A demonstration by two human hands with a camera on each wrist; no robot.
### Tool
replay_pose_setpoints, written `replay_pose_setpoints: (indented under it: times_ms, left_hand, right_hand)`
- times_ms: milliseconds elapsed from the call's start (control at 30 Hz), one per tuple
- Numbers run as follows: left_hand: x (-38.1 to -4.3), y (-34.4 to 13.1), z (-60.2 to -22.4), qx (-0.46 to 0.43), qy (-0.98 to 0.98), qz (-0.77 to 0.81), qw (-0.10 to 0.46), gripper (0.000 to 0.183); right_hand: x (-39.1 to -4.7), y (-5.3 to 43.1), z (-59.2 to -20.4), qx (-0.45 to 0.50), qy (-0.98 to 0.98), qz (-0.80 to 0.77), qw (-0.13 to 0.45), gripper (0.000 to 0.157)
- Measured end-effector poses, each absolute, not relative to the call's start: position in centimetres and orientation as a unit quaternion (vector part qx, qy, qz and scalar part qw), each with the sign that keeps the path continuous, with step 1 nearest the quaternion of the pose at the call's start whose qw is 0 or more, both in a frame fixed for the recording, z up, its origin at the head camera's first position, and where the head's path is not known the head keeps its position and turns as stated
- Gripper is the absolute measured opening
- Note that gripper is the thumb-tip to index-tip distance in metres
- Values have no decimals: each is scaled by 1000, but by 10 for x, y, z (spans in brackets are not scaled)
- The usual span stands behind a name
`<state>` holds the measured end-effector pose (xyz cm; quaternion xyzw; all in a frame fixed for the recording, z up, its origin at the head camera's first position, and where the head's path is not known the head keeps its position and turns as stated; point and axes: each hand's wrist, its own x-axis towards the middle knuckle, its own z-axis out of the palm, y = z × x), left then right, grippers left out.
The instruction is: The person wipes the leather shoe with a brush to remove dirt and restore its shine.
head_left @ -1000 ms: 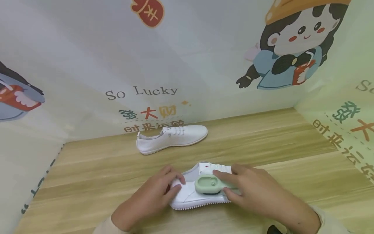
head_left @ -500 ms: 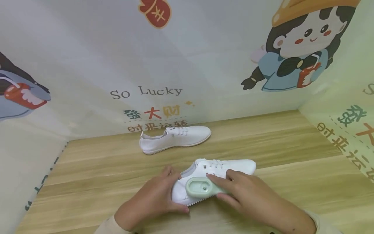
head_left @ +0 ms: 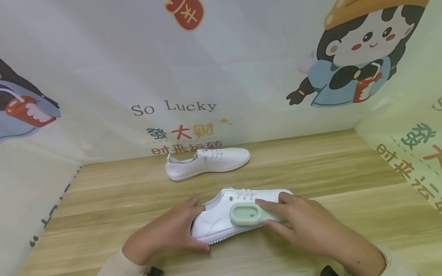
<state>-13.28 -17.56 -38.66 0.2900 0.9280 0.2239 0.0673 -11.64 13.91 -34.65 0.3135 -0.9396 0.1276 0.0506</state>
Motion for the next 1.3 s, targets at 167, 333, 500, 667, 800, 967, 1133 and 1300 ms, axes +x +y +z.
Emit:
replay_pose_setpoints:
  times_ms: [167, 333, 500, 667, 800, 967, 1133, 1300]
  left_hand:
    - [-136, -182, -385, 291, 922, 239, 92, 54]
    - [-138, -192, -385, 293, 907, 281, 114, 48]
    - [-139, -195, -384, 288, 906, 291, 104, 46]
    - [-136, -189, -385, 265, 926, 254, 89, 56]
    - [-135, -184, -386, 254, 930, 252, 81, 63]
    - [-135, -185, -387, 252, 917, 298, 85, 83]
    - [-139, -190, -388, 244, 908, 326, 97, 108]
    - [-144, -192, -389, 255, 901, 337, 100, 105]
  right_hand:
    - [-117, 145, -341, 312, -939, 124, 70, 40]
    - [-117, 144, -341, 316, -937, 136, 65, 41]
    - [-114, 138, -345, 329, -931, 150, 58, 41]
    - [-112, 133, -351, 333, -929, 151, 67, 42]
    - [-111, 129, -357, 340, -925, 146, 87, 43]
    - [-111, 121, -367, 359, -914, 127, 141, 45]
    - [-109, 113, -374, 370, -904, 132, 168, 48]
    - [-111, 101, -379, 380, -895, 142, 187, 50]
